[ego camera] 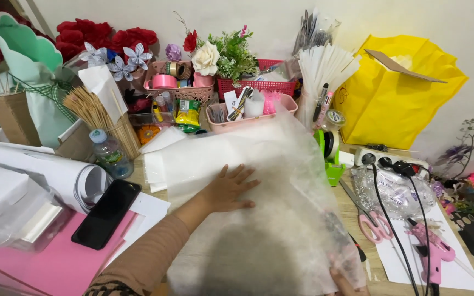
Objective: The person unfolds a sheet of white paper on a cluttered table, smooths it out, and then folds it in half. They then unfold it again and fold it into a smaller square shape.
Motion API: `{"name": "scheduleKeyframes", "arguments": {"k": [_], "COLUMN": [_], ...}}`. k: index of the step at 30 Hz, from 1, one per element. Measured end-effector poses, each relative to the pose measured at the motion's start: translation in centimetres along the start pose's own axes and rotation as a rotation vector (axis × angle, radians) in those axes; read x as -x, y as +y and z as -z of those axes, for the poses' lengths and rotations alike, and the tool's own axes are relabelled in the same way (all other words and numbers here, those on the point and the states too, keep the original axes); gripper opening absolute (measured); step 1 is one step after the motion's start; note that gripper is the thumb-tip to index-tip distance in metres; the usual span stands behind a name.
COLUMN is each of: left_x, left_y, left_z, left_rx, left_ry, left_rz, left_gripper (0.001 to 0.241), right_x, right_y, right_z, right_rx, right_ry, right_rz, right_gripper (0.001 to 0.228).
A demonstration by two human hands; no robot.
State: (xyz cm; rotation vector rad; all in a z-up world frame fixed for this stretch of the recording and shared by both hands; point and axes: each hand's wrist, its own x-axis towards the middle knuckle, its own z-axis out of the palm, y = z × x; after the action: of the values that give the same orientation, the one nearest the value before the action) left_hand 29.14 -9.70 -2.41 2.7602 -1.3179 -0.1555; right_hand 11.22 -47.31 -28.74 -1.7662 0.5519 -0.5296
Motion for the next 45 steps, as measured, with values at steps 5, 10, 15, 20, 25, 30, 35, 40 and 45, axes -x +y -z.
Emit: {"name": "scheduleKeyframes", "arguments": {"k": [5,10,15,20,25,30,35,40,45], "left_x": [1.7,4.4,13.4,22.9,26.9,26.9,27.0,27.4,25.6], "left_y": [1.7,4.3,10.1,8.6,9.2,10.6,9.5,1.6,2.9], "left_z": [-1.2,-2.8,-2.8,-3.6,-11.0,-13.1,-11.9,-11.6,-4.9], "left_rx": [0.061,0.077,0.147,0.121,-0.414,-0.219,-0.011,0.31,0.572], "left_ry": [-0.023,0.065,0.318,0.353,0.652,0.676,0.751,0.198,-0.634], "left_rz": [0.033,-0.039,-0.381,-0.287,0.015,0.159,0.127,-0.35,-0.051], "left_gripper": [0.077,0.081,0.066,0.073,0.065,0.083,0.055,0.089,0.097], "right_x": [-2.2,1.4,1.8,-0.1,10.4,18.1,16.6,16.7,17.8], "right_y": [15.5,15.1,15.7,17.3,-4.5,-15.4,-24.1,-23.1,-30.3], "right_z": [7.9,12.3,16.8,18.8,13.8,8.4,9.5,12.4,13.1], "right_rx": [0.719,0.994,1.267,1.511,-0.236,0.143,-0.65,-0.751,-0.722], "right_ry": [-0.118,-0.176,-0.204,-0.259,0.107,0.433,0.393,0.334,0.313], "right_rz": [0.433,0.348,0.247,0.128,-0.291,0.493,-0.42,-0.307,-0.225], "right_gripper": [0.054,0.057,0.062,0.068,0.054,0.023,0.043,0.045,0.064]}}
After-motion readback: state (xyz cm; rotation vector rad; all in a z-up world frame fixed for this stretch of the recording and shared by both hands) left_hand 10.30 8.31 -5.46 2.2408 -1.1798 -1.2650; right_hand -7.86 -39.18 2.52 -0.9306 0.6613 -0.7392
